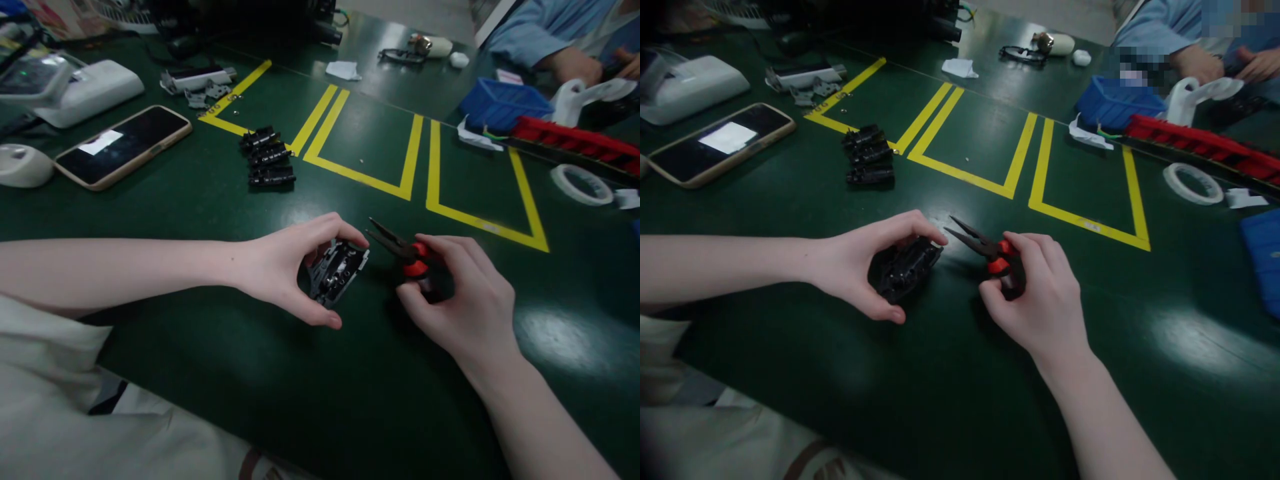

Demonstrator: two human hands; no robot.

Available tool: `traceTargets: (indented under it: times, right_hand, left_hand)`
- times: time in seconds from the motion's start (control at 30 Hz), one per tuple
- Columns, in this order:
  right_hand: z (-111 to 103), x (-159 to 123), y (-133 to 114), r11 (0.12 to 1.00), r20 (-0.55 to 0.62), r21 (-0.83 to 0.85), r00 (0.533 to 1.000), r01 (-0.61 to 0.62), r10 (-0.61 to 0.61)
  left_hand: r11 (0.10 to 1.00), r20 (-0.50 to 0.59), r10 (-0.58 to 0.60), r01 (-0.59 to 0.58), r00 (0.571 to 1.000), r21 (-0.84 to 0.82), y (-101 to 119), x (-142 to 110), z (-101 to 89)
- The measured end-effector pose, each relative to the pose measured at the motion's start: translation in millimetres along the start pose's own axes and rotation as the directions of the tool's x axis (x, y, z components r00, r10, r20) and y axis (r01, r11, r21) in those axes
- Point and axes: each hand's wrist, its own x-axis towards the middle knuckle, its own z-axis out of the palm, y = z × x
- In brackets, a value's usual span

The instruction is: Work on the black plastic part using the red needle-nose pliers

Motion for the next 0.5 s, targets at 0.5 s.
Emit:
traceTargets:
  times: [0.5]
  right_hand:
    - [0.9, 1.3, -3.8, 0.964, 0.043, 0.200, 0.982, 0.174, -0.186]
  left_hand:
    - [0.999, -0.018, -0.037, 0.036, 0.999, -0.041, -0.7, 1.8, 2.7]
